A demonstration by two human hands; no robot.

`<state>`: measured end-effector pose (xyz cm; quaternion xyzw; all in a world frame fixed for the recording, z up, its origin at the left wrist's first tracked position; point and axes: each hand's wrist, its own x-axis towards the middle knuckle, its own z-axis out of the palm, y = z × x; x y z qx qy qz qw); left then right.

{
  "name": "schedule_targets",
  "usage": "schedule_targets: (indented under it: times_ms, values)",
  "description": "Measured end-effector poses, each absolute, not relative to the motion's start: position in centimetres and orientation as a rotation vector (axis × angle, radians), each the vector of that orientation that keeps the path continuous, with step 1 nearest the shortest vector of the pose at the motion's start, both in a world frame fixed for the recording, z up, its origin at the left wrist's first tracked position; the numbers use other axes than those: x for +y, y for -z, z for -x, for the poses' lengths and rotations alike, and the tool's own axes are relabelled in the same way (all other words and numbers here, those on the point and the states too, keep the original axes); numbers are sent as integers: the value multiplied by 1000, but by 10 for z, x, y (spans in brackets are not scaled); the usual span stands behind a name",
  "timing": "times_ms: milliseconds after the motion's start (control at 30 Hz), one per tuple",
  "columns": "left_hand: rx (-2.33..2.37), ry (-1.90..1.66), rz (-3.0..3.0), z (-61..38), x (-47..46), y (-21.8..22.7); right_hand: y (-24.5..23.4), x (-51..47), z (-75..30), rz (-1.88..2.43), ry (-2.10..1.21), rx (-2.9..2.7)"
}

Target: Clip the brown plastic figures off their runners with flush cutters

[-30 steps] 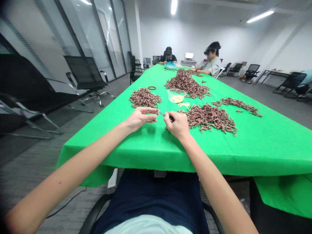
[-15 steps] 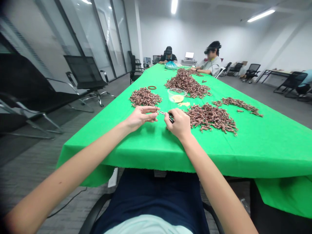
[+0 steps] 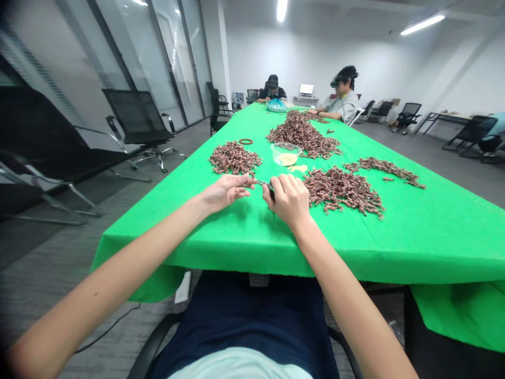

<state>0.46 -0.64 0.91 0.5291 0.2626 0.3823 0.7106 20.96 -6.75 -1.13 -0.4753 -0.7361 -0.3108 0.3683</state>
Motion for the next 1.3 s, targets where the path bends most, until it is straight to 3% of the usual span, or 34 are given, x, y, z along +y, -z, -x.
schedule_targets:
  times_ms: [900,1300]
  values:
    - [577,-820,-1090,-5,-10,-13,10,-68,-207,1169,1046,-1906]
    - [557,-808,-1377,0,-10,-10,16,-66,-209,1219,897,-1868]
